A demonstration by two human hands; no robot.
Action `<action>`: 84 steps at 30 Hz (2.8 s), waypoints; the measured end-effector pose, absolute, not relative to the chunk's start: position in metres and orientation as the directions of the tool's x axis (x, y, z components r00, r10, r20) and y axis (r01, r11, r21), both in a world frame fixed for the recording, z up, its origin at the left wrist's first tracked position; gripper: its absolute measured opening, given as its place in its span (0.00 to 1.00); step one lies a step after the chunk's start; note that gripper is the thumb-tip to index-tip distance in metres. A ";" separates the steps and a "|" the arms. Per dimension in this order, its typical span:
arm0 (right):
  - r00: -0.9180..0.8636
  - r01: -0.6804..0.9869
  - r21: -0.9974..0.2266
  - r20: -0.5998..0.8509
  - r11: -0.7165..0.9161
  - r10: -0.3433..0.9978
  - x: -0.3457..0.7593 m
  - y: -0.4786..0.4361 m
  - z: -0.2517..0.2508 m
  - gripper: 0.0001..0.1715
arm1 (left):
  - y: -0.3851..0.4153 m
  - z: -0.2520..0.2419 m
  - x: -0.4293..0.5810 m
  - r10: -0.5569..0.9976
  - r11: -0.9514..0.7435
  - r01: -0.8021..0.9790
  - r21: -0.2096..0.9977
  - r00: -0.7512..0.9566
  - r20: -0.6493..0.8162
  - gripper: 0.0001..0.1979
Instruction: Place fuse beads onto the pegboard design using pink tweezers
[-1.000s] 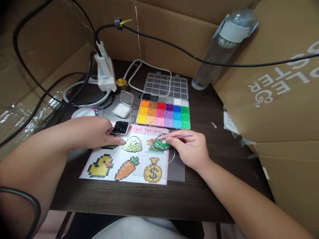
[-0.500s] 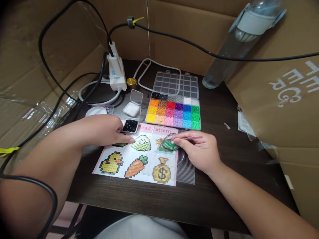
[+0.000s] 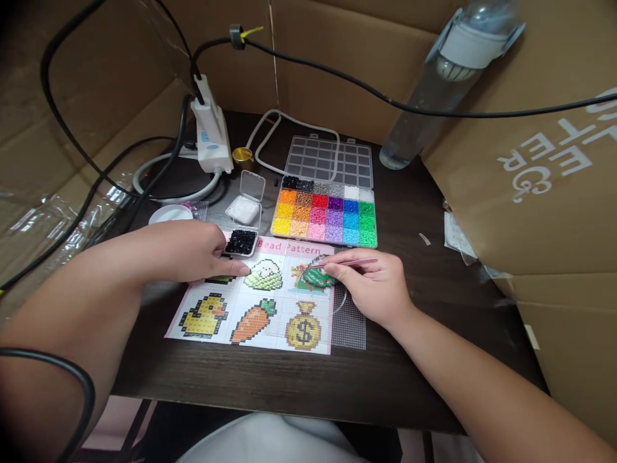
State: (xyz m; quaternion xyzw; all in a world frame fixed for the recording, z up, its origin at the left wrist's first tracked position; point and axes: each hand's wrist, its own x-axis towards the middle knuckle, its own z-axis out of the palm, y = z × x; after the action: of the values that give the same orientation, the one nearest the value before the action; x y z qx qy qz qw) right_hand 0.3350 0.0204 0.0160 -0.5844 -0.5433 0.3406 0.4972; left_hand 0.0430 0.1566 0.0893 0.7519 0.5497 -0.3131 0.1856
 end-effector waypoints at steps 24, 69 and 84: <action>0.153 0.315 -0.946 0.127 0.074 0.980 0.337 0.022 0.015 0.02 | 0.155 0.092 0.049 0.723 -0.303 0.950 -0.074 0.178 -0.668 0.33; 0.142 0.331 -0.934 0.194 0.138 0.971 0.337 0.021 0.021 0.04 | 0.155 0.090 0.050 0.738 -0.272 0.961 -0.046 0.178 -0.651 0.32; 0.362 0.230 -0.957 0.253 0.178 0.897 0.370 0.024 0.000 0.14 | 0.150 0.098 0.049 0.722 -0.322 0.945 -0.064 0.201 -0.662 0.31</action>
State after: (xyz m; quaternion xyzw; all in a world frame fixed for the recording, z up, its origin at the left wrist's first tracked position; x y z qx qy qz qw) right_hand 0.3702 0.0236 0.0005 -0.5757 -0.4892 0.2823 0.5912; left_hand 0.0494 0.1503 0.0981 0.7534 0.5531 -0.3057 0.1817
